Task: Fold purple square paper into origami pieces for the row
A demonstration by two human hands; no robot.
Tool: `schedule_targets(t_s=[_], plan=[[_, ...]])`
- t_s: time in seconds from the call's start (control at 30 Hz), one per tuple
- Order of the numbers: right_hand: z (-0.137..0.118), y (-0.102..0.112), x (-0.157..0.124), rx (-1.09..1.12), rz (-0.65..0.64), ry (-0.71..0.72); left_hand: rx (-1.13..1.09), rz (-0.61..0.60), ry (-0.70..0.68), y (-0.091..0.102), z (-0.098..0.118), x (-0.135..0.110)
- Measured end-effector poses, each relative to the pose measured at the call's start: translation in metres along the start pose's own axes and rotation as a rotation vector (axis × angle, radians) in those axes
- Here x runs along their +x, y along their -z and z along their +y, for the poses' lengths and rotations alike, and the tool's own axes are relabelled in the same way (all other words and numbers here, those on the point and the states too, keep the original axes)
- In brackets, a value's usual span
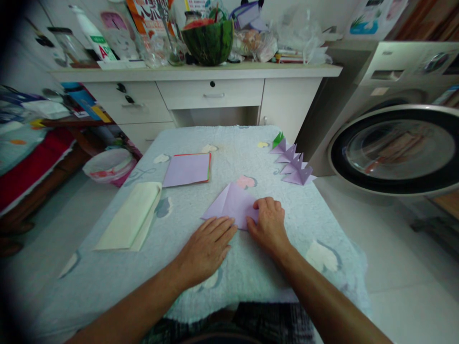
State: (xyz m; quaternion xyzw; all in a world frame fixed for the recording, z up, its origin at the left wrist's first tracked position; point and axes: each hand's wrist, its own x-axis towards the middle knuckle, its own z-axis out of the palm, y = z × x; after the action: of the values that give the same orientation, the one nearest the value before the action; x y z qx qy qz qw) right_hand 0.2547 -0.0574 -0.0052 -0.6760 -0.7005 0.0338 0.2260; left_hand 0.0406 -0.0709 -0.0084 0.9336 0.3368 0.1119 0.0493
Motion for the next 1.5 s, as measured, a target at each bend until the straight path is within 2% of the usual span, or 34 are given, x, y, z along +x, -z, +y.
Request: schedule_targets(t_s=[0.13, 0.23, 0.3, 0.4, 0.67, 0.8, 0.87, 0.97, 1.13, 1.33, 1.5], plan=[[-0.007, 0.010, -0.002, 0.137, 0.052, 0.164, 0.000, 0.003, 0.003, 0.001, 0.001, 0.001], [-0.012, 0.015, -0.005, 0.268, -0.043, 0.372, -0.001, 0.002, 0.003, 0.002, 0.002, 0.002], [-0.014, 0.015, -0.006, 0.273, -0.132, 0.446, -0.002, -0.002, 0.002, 0.003, 0.003, 0.002], [-0.014, 0.013, -0.006, 0.207, -0.187, 0.443, -0.003, 0.005, 0.005, 0.002, 0.003, 0.002], [-0.018, 0.019, -0.005, 0.083, -0.231, 0.465, -0.012, 0.043, 0.002, 0.003, 0.003, 0.002], [-0.021, 0.022, -0.004, 0.000, -0.255, 0.477, -0.067, 0.070, 0.027, 0.009, -0.005, 0.000], [-0.023, 0.022, -0.003, -0.065, -0.291, 0.488, -0.095, 0.089, 0.077, 0.013, -0.014, -0.002], [-0.028, 0.025, -0.004, -0.175, -0.320, 0.522, -0.176, 0.143, 0.243, 0.021, -0.029, -0.003], [-0.043, 0.030, -0.005, -0.283, -0.335, 0.598, -0.290, 0.111, 0.432, 0.030, -0.047, 0.001], [-0.054, 0.027, -0.002, -0.311, -0.317, 0.638, -0.314, 0.126, 0.517, 0.027, -0.050, 0.007], [-0.059, 0.027, 0.002, -0.360, -0.343, 0.645, -0.274, 0.169, 0.532, 0.023, -0.050, 0.007]])
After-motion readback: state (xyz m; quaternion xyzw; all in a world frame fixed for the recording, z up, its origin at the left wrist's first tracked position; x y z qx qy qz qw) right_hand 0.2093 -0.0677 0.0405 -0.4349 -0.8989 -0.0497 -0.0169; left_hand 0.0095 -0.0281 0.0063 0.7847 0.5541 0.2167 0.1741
